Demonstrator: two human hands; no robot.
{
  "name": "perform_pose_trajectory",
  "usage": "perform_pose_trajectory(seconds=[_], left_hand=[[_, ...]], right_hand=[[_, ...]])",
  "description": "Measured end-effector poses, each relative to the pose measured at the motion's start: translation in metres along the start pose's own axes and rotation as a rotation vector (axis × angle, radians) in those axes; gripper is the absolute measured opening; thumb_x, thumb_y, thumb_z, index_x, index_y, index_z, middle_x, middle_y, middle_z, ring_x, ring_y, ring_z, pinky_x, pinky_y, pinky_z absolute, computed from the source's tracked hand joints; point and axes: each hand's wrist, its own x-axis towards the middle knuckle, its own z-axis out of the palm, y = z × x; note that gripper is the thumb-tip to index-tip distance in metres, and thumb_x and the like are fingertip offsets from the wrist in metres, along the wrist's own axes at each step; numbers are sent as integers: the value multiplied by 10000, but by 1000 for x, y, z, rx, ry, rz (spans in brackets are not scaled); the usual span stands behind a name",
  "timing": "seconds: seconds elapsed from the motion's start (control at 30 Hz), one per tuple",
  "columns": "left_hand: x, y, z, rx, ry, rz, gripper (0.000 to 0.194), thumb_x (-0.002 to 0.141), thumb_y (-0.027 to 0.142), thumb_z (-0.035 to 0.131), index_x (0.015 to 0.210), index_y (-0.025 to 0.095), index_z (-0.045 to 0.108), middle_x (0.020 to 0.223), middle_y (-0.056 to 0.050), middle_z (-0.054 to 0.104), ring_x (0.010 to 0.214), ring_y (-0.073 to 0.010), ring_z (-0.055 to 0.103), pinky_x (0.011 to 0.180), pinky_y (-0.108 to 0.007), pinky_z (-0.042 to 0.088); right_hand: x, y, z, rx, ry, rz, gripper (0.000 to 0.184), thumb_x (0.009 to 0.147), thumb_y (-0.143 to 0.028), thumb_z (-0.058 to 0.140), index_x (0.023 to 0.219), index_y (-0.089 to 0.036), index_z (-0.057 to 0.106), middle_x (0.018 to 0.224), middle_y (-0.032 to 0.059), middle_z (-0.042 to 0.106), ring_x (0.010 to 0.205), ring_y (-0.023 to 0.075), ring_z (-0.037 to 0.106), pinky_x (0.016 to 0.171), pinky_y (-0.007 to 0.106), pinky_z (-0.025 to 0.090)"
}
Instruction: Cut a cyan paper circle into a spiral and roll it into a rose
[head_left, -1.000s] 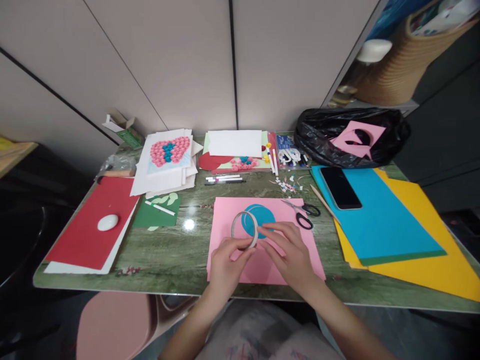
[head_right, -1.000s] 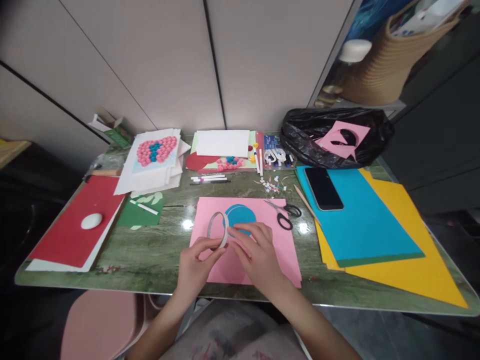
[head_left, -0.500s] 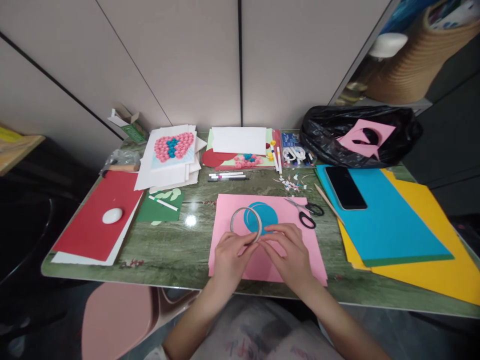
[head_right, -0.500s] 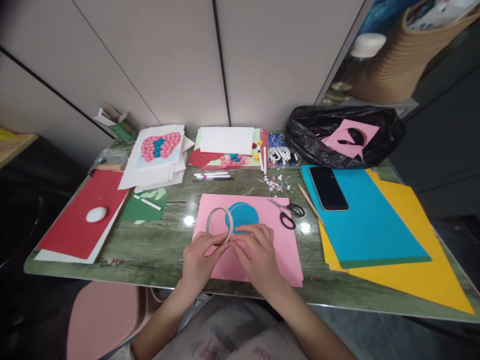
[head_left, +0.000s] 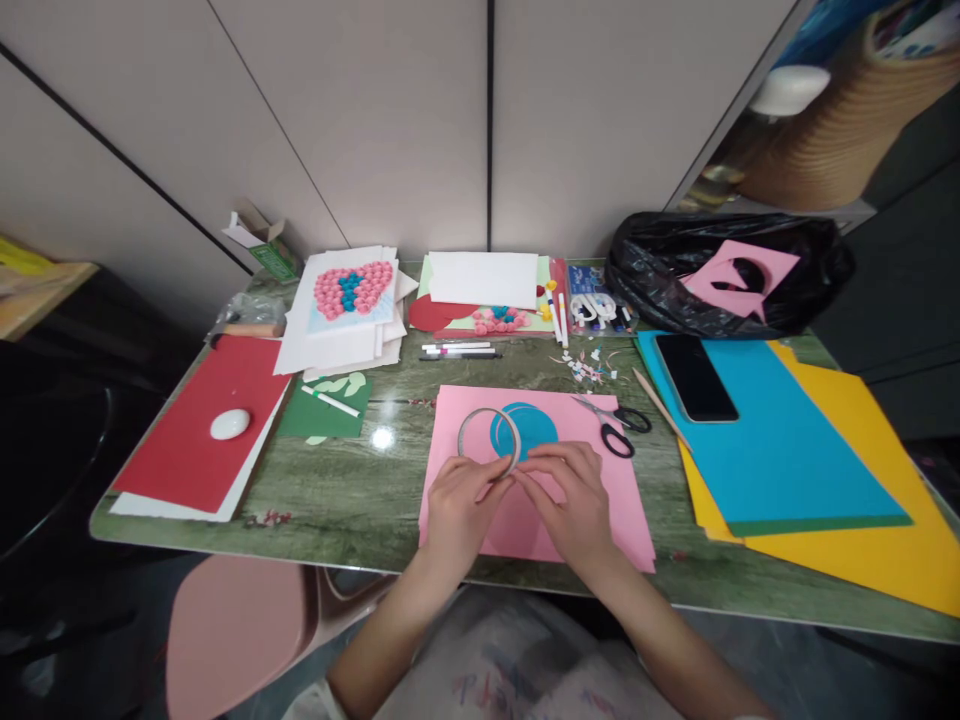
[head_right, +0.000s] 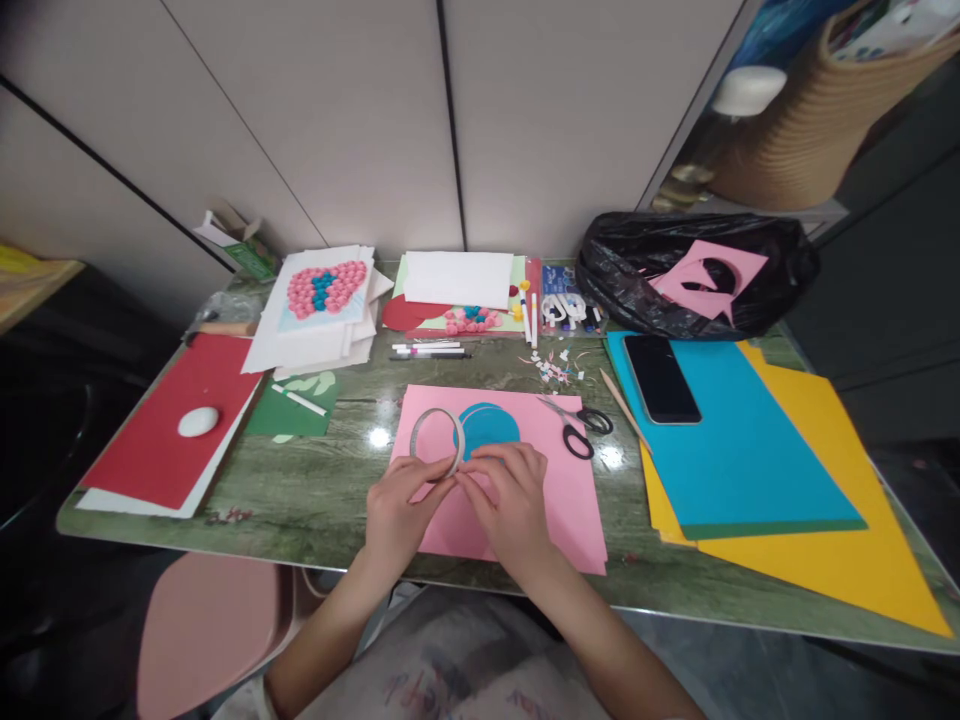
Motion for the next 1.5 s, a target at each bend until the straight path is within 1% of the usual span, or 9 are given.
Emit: perform_pose_trajectory(seconds=[0.1,0.23,0.4,0.53,0.67,0.8,0.93,1.37,1.5], left_hand=[[-1,-1,-1,13,-15,2,151,797,210,660,939,183,703,762,-23,749,586,-128,641,596,-283,530],[-2,-2,-2,9,-14,-16,145,813,236,645,934,185,707,748,-27,747,579,-125,642,592,-276,530],[-1,-3,-2,4,1,-52,166,788,245,674,935,173,701,753,-24,746,583,-122,638,592,-266,531],[0,-2,-2,24,-1,6,170,786,230,675,946,179,699,762,-19,748,578,-123,634,607,-273,523],[-1,-1,-1,84,-2,65,172,802,200,656,968,176,694,732,-16,742,565,-124,631,617,-281,501],[-3,-2,0,122,-40,79,166,829,210,628,984,183,680,726,-11,741,574,-121,632,640,-288,489],[-2,-1,0,110,-20,83,146,828,209,631,965,182,676,744,-6,747,578,-116,635,636,-278,496],[0,1,1,61,-33,6,147,823,218,628,948,194,703,747,-17,747,580,-124,645,618,-272,531],[-1,3,0,6,-31,-64,159,801,211,651,947,184,706,763,-23,747,614,-133,655,621,-271,541]], right_hand=[[1,1,-1,46,-68,8,24,832,-250,633,830,-226,631,875,37,639,879,194,559,798,382,442],[3,0,-6,74,-99,-23,20,835,-240,623,831,-225,636,873,37,627,870,186,559,785,368,460],[5,-1,-11,66,-42,-41,55,817,-183,638,849,-226,646,873,40,626,861,183,559,783,369,462],[5,1,-8,-16,-18,-29,139,832,-209,629,954,-254,676,915,47,650,875,194,569,802,395,445],[2,3,-3,-42,-5,-33,68,818,-229,651,873,-251,684,870,30,670,859,196,562,791,393,426],[0,3,-2,-36,-16,-23,30,818,-236,646,841,-244,664,851,22,666,852,192,563,795,388,419],[0,0,-3,-48,-1,-48,21,815,-219,643,828,-236,644,838,21,665,841,189,560,797,387,413],[-2,-3,-8,-125,47,-150,134,767,-161,688,849,-245,625,815,17,678,825,193,556,765,378,398],[-2,-4,-8,-132,56,-153,137,759,-162,699,843,-246,630,826,10,682,821,185,553,773,374,392]])
